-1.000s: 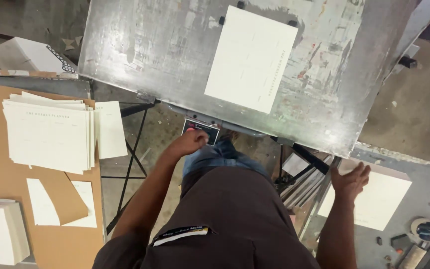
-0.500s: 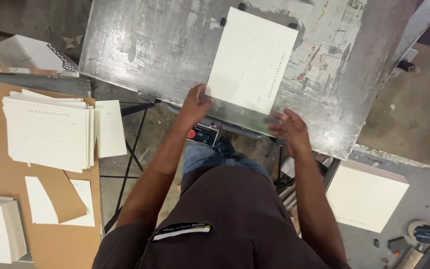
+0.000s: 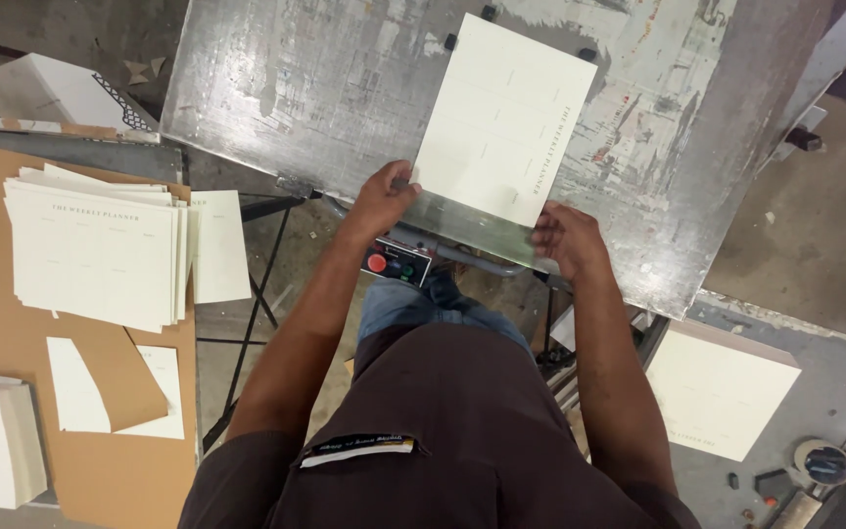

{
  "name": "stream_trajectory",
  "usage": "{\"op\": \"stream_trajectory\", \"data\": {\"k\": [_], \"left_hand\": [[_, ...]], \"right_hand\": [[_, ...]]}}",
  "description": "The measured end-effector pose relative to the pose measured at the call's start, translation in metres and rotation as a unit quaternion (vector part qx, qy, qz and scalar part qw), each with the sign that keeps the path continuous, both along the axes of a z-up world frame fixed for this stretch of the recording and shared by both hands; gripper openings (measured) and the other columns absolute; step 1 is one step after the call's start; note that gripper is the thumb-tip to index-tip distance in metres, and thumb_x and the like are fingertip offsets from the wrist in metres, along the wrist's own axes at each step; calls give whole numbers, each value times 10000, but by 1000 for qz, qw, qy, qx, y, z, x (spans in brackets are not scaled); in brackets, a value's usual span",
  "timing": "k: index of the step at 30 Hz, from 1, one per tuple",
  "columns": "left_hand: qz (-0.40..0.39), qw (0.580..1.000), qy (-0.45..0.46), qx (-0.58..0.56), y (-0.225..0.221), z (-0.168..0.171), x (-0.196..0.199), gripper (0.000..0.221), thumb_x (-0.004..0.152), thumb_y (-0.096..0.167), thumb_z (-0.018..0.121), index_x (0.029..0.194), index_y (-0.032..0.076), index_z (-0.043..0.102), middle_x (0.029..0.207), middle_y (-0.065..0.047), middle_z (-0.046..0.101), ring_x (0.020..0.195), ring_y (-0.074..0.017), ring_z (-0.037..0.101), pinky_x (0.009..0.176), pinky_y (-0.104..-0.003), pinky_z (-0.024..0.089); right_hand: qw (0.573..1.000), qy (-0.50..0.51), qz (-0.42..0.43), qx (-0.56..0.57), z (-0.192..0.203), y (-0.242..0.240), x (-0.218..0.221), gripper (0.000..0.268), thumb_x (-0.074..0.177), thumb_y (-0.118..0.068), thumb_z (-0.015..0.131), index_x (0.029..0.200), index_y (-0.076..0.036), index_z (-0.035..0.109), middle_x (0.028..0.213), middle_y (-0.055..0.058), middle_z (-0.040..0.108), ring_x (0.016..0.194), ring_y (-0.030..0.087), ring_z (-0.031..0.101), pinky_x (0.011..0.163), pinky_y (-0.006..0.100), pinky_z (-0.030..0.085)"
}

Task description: The person is operating a machine to process and stack paper planners in a manufacturing setting.

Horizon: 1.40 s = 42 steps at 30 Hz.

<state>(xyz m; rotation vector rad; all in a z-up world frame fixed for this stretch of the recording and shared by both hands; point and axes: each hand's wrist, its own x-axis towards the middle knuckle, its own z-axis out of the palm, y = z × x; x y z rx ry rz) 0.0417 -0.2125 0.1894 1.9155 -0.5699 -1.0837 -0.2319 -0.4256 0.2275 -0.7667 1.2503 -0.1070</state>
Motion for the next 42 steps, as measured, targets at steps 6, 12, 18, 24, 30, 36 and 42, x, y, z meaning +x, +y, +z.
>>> {"op": "stream_trajectory", "data": {"k": [6,12,18,24,30,36,42], "left_hand": [[3,1000,5,-9,1,-4,3,498,934,273,699,1355,31,587,1249,-144,688,1062,-235,672,932,-350,537],[7,999,2,-39,3,-20,4,489,923,256,708,1339,28,592,1229,-139,697,1065,-231,671,929,-347,537],[2,998,-17,-57,7,-33,3,452,929,247,721,1310,24,625,1219,-137,710,1077,-223,675,924,-344,538],[42,995,-65,-64,20,-12,-7,474,923,247,733,1301,-9,606,1182,-168,724,1013,-232,708,885,-345,568],[107,964,235,58,33,36,-21,423,959,257,652,1303,18,596,1155,-171,719,902,-231,716,719,-400,591],[100,989,73,-77,82,-34,-26,279,981,136,606,1203,-21,667,999,-136,715,848,-216,659,727,-373,547],[297,948,-57,-104,184,-64,20,409,1002,205,658,1354,12,583,1136,-77,699,969,-169,674,811,-343,572]], "right_hand": [[999,25,21,-41,-35,-3,-8,240,962,-263,721,952,-34,647,764,35,607,635,173,570,525,348,483],[995,13,-28,-98,-32,8,0,195,925,-188,691,1055,-47,652,837,18,676,713,130,624,578,323,506],[993,-21,-92,-67,-16,20,18,325,951,-122,600,1261,-38,549,992,94,714,779,188,680,608,343,545],[995,-53,-21,-79,-43,35,-14,382,938,-39,606,1309,52,594,1075,128,727,808,202,682,589,326,500],[996,-61,33,-49,-39,81,-52,391,954,-52,626,1334,23,576,1084,104,712,826,174,665,640,304,524],[989,-39,105,-101,-8,112,-27,378,978,-72,628,1321,76,567,1108,138,704,908,193,697,708,321,573],[969,-43,201,-139,-28,95,-22,352,1014,-66,592,1338,60,541,1092,176,702,855,225,694,722,323,576]]}}
